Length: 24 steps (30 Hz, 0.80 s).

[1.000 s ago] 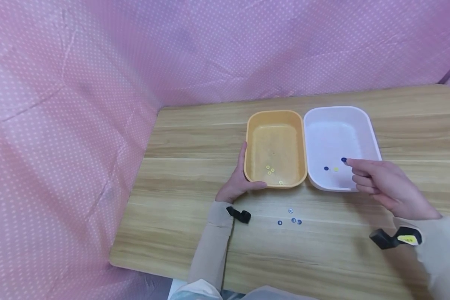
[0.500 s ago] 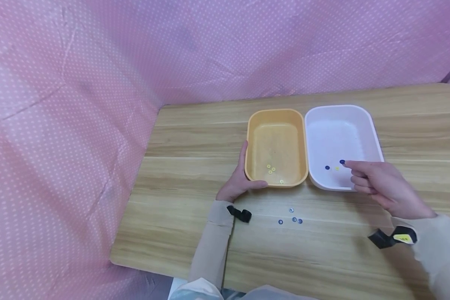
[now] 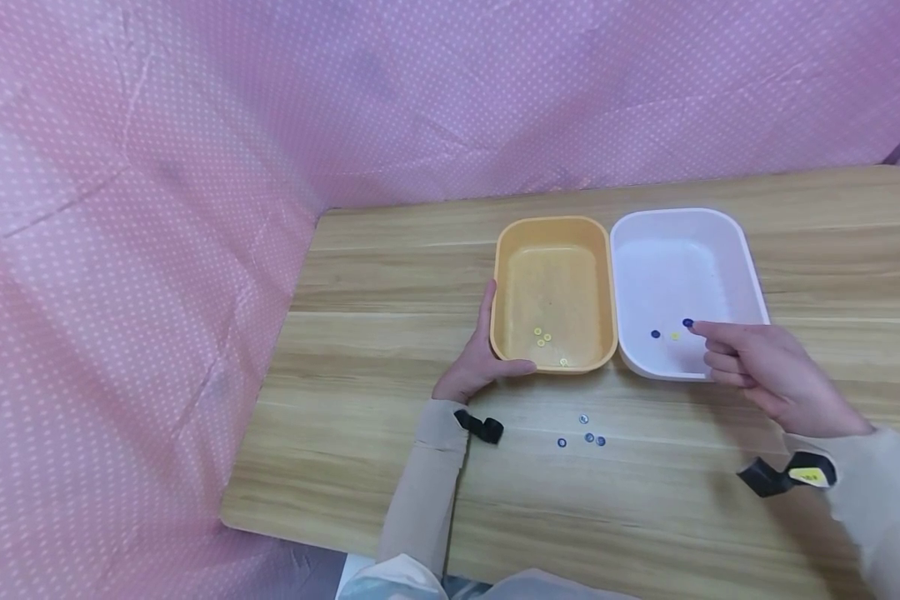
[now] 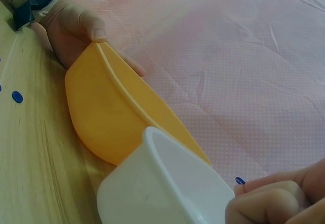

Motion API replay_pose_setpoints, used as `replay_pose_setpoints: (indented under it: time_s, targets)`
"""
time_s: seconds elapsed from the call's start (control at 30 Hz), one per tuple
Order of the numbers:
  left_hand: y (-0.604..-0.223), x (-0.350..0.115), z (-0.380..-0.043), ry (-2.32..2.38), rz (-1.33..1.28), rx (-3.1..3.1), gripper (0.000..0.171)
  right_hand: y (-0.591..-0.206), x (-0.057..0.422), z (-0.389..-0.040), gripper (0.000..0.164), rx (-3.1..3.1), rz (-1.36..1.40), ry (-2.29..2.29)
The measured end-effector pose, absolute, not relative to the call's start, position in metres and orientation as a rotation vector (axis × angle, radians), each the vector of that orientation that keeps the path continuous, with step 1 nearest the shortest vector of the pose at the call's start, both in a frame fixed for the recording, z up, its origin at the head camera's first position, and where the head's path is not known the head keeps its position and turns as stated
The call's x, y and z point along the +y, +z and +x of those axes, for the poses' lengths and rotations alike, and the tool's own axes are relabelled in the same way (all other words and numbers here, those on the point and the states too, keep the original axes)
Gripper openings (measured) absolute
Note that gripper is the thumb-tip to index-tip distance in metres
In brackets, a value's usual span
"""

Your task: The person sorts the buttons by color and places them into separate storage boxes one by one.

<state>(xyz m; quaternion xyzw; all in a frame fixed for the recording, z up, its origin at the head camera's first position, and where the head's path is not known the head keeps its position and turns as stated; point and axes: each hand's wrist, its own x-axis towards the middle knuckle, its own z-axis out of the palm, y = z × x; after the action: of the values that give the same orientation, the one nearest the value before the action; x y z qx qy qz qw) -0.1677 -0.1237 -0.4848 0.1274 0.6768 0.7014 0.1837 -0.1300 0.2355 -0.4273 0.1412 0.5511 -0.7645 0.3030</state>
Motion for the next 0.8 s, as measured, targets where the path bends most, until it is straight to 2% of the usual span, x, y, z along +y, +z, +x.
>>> replay_pose_setpoints:
  time_s: [0.53, 0.8]
  targets:
    - [-0.483, -0.124, -0.167, 1.967, 0.336, 1.92, 0.131, -0.428, 0.235, -0.127, 0.016, 1.42, 0.392, -2.115]
    - [-0.502, -0.125, -0.173, 1.986, 0.323, 1.936, 0.133, -0.425, 0.234, -0.126, 0.016, 1.474, 0.416, -2.089]
